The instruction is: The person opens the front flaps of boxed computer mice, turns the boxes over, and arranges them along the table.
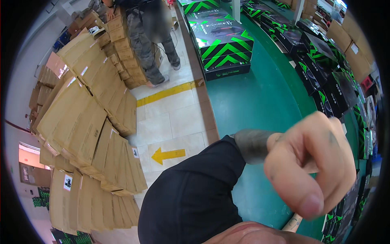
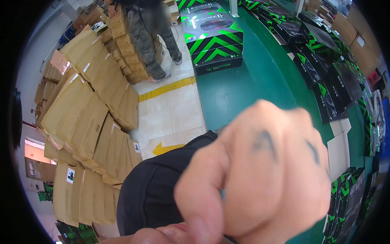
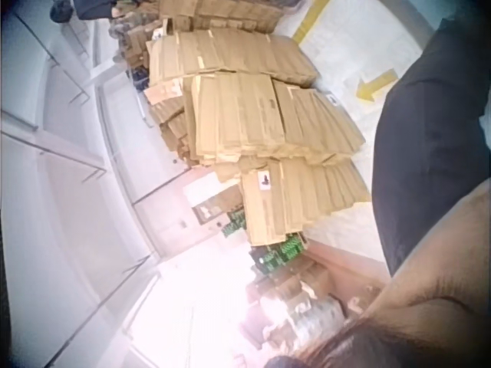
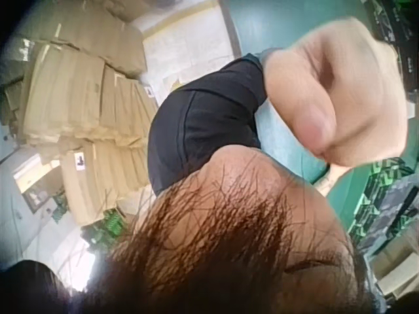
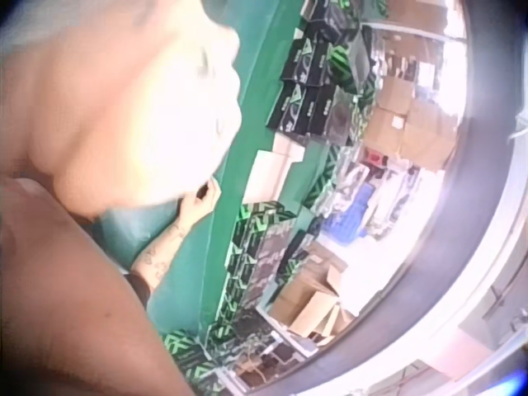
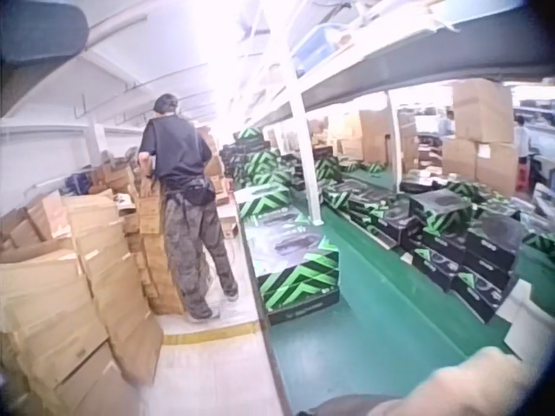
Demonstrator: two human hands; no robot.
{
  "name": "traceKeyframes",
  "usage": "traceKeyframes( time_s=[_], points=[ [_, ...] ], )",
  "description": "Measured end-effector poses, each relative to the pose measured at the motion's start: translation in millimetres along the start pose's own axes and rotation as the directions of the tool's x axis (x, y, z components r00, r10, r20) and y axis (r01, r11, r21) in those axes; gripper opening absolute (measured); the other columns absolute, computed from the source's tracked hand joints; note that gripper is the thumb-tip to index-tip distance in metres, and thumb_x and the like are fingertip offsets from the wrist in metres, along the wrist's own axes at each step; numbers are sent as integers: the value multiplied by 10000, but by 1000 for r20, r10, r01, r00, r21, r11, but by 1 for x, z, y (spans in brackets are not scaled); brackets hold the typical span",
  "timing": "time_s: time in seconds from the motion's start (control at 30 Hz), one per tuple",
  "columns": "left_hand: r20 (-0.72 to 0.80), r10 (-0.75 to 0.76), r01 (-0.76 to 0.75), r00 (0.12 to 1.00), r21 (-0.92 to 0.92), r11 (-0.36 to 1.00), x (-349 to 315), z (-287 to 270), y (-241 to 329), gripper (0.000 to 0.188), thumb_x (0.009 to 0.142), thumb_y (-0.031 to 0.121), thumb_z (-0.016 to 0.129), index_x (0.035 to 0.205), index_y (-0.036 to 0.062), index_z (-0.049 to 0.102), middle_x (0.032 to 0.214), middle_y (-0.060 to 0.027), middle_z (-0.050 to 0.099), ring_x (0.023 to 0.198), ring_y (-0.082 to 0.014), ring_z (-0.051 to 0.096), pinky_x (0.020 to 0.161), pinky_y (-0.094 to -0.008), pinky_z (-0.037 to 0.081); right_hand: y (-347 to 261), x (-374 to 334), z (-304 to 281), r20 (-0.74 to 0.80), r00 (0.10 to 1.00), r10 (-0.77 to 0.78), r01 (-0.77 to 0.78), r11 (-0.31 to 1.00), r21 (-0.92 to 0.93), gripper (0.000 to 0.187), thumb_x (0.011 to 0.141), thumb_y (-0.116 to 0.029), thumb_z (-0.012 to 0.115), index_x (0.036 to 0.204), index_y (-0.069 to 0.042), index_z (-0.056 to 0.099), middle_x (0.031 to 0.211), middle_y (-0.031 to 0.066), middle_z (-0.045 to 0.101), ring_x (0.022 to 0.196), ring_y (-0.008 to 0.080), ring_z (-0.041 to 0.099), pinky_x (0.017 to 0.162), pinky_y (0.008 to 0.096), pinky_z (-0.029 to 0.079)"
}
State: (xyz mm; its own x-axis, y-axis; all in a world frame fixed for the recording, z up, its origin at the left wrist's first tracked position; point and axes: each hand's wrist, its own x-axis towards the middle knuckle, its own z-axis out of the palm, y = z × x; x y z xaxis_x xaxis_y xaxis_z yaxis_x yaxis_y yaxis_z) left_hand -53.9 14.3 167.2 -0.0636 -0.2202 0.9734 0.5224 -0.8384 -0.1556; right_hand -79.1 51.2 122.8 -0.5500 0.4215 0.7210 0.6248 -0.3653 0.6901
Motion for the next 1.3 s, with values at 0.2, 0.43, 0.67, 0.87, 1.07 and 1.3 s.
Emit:
traceKeyframes(
  time_s=[0.2,0.43,0.67,0.87,1.07,1.3],
  points=[
    [110,95,-79,989,-140,987,-3,3,-12,182,772,20,584,597,-13,547,586,-123,554,409,-178,501,343,-265,381,20,-10,-12,32,974,223,-206,938,-279,127,689,116,635,614,14,641,616,31,626,495,-21,508,437,89,332],
    [224,-301,322,927,-64,944,-11,2,-1,276,814,138,634,561,40,583,573,-66,583,442,-146,519,376,-248,368,38,-6,-9,85,979,184,-176,979,-102,143,682,156,629,621,27,642,617,54,626,493,-14,510,429,84,316],
    [18,48,-44,999,-188,981,-16,28,-21,187,770,98,617,614,8,567,622,-91,568,435,-162,528,356,-245,402,39,-7,-5,113,970,215,-200,971,-129,128,677,141,646,627,24,643,631,54,629,510,0,525,447,96,341],
    [116,52,-30,992,-185,982,-10,30,-22,198,775,131,622,621,18,573,629,-86,570,431,-154,528,349,-239,398,42,-7,-2,142,960,241,-220,963,-154,116,673,129,660,632,22,645,642,53,632,524,13,539,462,107,364],
    [216,44,0,975,-200,980,-11,28,-23,227,784,193,631,627,37,580,637,-77,573,425,-140,533,330,-228,383,39,-10,-1,153,950,273,-247,954,-170,106,668,117,675,637,20,647,654,53,634,538,25,552,477,118,386],
    [201,79,-42,976,-186,982,1,31,-20,254,793,219,636,630,34,578,636,-79,570,421,-144,530,326,-228,383,37,-9,4,165,937,307,-273,941,-201,98,664,103,692,643,17,648,667,53,637,554,39,567,495,131,412]
  ],
)
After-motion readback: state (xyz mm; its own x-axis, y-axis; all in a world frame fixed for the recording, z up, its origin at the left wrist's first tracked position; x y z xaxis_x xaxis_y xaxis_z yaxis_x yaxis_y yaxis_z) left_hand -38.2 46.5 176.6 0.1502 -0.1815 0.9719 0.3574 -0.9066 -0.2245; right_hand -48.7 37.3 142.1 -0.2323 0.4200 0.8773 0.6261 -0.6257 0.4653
